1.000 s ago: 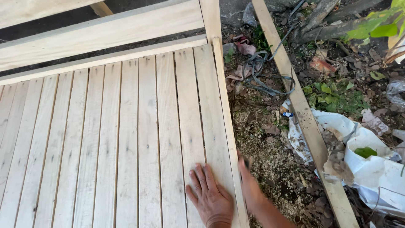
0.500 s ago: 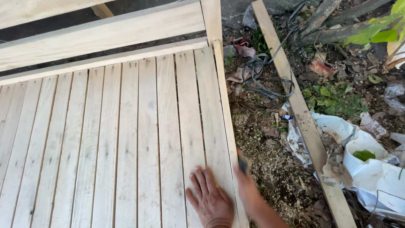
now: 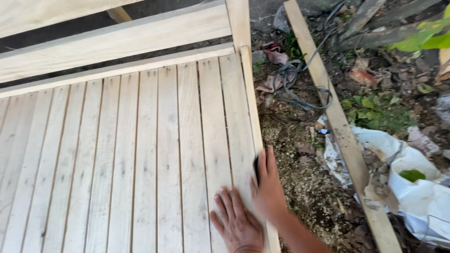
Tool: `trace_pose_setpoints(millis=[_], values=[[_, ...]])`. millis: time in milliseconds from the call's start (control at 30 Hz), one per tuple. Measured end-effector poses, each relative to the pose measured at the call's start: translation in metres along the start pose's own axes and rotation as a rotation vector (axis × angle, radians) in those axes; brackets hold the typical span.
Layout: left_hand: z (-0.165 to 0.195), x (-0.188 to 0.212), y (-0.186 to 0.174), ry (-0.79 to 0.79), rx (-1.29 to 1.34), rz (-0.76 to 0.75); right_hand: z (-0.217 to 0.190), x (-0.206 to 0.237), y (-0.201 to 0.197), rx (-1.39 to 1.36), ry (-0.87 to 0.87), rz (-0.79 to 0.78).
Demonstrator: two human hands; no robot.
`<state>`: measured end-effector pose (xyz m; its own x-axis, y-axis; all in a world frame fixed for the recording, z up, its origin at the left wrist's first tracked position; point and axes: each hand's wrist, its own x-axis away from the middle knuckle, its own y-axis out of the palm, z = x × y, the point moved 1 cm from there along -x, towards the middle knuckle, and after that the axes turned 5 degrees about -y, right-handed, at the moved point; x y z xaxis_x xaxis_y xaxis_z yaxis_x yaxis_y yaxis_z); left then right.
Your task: The person sands a wooden bench with a sheet of sandpaper, working over the backrest, armrests, side posts, and seat slats. They hold the bench steady with one hand while rubbing the sandpaper along the wood surfaces, moving around the bench to reach different parts.
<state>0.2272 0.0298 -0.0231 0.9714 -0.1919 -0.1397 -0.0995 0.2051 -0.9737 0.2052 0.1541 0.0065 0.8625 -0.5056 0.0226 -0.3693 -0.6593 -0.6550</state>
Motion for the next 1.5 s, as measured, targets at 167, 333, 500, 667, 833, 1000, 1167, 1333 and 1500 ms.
trace_pose_setpoints(millis=[167, 333, 500, 667, 833, 1000, 1167, 1333, 1500], values=[[0.001, 0.003, -0.005, -0.067, -0.007, -0.165, -0.015, -0.023, -0.013, 0.179, -0.243, 0.037], [0.002, -0.006, -0.009, 0.037, 0.01, 0.04, 0.008, 0.102, 0.0, -0.168, -0.253, 0.014], [0.003, -0.001, -0.011, -0.005, 0.003, -0.05, 0.029, 0.012, 0.01, -0.457, -0.119, 0.054], [0.006, -0.003, -0.017, -0.018, 0.008, -0.095, 0.008, -0.04, -0.005, -0.143, -0.26, 0.088], [0.009, -0.01, -0.029, 0.0, 0.036, -0.052, 0.003, 0.091, -0.007, -0.442, -0.157, 0.037], [0.011, -0.014, -0.033, -0.115, 0.142, -0.316, -0.004, 0.036, -0.012, -0.262, -0.243, 0.1], [0.009, -0.012, -0.032, -0.076, 0.178, -0.183, -0.019, -0.002, -0.015, -0.22, -0.153, 0.043], [-0.001, -0.007, -0.027, -0.058, 0.359, -0.161, 0.006, 0.158, -0.008, -0.099, -0.292, 0.009], [-0.03, 0.038, -0.032, 0.09, 0.417, -0.09, 0.019, 0.174, 0.0, -0.34, -0.098, -0.047]])
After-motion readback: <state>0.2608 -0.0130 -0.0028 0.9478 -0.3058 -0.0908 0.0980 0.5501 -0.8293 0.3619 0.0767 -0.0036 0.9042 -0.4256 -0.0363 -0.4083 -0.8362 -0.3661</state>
